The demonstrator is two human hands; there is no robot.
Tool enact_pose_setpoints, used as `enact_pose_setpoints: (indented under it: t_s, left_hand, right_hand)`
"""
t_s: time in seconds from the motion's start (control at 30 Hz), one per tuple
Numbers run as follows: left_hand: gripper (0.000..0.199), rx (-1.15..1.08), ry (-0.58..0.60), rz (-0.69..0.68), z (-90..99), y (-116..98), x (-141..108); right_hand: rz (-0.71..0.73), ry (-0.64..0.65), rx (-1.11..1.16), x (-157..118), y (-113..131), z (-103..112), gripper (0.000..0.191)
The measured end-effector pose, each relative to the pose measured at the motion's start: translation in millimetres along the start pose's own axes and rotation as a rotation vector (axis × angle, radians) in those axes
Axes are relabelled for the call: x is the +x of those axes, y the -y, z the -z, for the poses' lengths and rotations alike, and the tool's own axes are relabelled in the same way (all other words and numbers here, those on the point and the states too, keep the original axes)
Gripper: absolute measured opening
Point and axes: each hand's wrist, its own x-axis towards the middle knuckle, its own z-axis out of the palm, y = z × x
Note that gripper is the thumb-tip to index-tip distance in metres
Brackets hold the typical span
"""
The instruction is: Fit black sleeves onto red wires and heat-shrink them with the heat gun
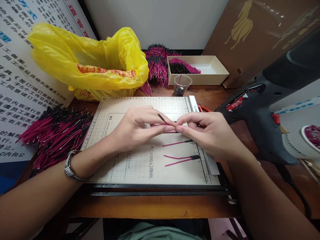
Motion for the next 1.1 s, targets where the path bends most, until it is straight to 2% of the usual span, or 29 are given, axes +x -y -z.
enact_pose_setpoints:
  t_s: [0.13, 0.23, 0.33, 0.47, 0.67, 0.87, 1.1]
  left_hand:
    - [0.011, 0.122, -0.029, 0.035, 3.1, -7, -1]
    - [0.014, 0.274, 0.084, -0.07, 3.2, -7, -2]
    - [0.019, 0.429, 0.212, -0.151, -0.4, -3, -4]
    - [0.021, 0.571, 0.274, -0.17, -4.8, 1, -6]
    - [0.026, 0.592, 0.265, -0.131, -4.4, 2, -7]
    - [0.025, 0.565, 0.272, -0.114, -3.8, 3, -7]
    - [0.028, 0.557, 0.278, -0.117, -5.5, 0, -7]
  right_hand:
    - [-0.003, -0.048, -0.09, -1, 2, 4, 0.018]
    - [-0.013, -0.093, -0.198, -1, 2, 14, 0.017]
    - [-0.004, -0.034, -0.237, -1, -2, 22, 0.018]
    - [-0.014, 0.084, -0.224, -1, -7, 26, 0.019]
    - [-0.01, 0.222, -0.32, 0, -8, 23, 0.02]
    - [0.025, 0.264, -0.385, 1, -7, 21, 0.02]
    - [0.118, 0.335, -0.324, 0, -6, 25, 0.037]
